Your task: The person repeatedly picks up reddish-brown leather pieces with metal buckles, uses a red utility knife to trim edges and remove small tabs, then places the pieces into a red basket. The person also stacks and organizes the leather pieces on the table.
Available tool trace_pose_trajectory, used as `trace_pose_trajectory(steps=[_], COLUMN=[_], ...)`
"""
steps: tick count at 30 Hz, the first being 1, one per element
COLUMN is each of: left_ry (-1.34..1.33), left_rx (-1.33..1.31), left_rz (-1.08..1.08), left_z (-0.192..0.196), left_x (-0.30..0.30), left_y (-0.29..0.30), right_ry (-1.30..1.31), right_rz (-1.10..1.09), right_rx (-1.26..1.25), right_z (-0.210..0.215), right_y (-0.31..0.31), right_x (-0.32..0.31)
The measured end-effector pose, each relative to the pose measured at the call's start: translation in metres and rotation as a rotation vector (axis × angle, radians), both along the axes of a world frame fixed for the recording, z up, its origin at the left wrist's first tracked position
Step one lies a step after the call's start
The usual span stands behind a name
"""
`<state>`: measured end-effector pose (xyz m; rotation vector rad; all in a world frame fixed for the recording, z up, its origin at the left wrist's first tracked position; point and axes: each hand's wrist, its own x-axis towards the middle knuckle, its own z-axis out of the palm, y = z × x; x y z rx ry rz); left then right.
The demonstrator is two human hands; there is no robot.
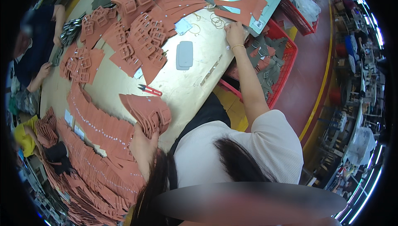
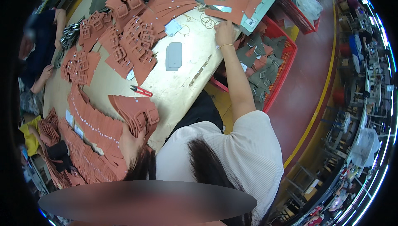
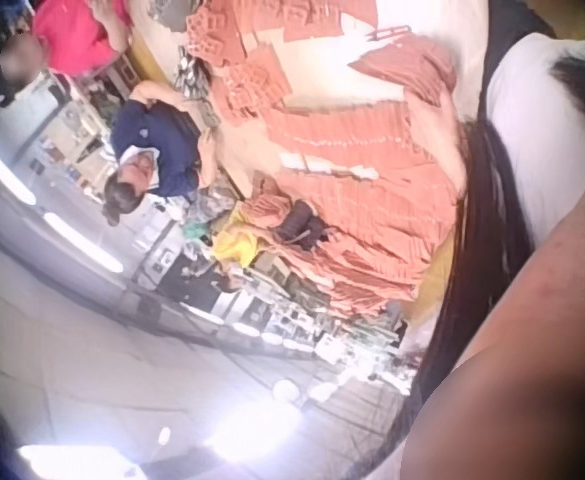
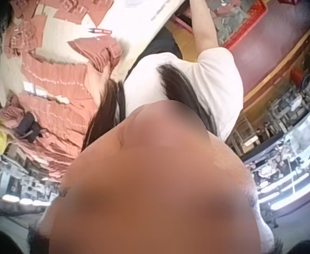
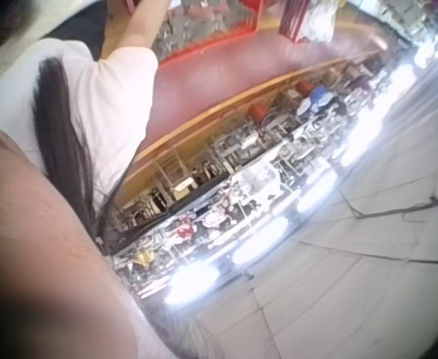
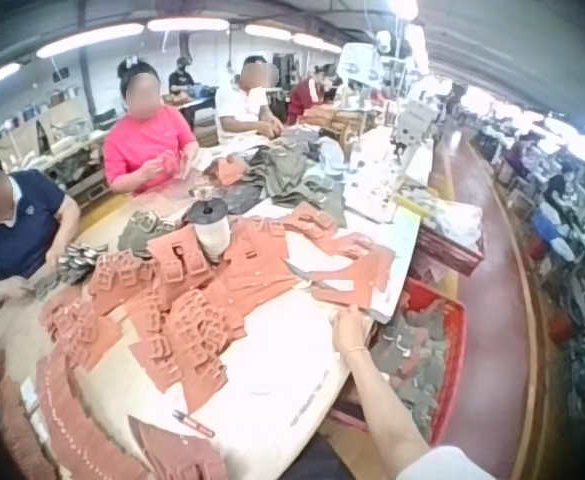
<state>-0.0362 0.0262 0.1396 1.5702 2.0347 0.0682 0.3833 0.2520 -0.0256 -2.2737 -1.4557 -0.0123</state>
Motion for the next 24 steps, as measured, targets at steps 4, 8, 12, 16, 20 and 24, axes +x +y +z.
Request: trace_pose_trajectory(steps=[4, 8, 12, 16, 20, 24], left_ry=[0.272, 0.294, 0.224, 0.159, 0.134, 0.082], left_rx=[-0.155, -0.074, 0.059, 0.128, 0.338, 0.230], left_rz=[-0.226, -0.201, -0.261, -0.414, -0.476, -0.245], left_z=[-0.022, -0.043, -0.046, -0.044, -0.047, -0.046], left_x=[0.027, 0.023, 0.010, 0.015, 0.025, 0.027], left_y=[0.012, 0.007, 0.002, -0.005, -0.015, -0.021], right_ry=[0.094, 0.624, 1.474, 0.994, 0.475, 0.108], right_rz=[-0.027, 0.206, 0.784, 1.131, 1.633, 1.883], right_rx=[0.206, 0.226, -0.080, -0.223, -0.411, -0.903], right_z=[0.016, 0.049, 0.096, 0.137, 0.147, 0.133], right_y=[-0.011, -0.026, -0.032, -0.045, -0.050, -0.063], right_x=[-0.011, -0.055, -0.136, -0.213, -0.259, -0.260])
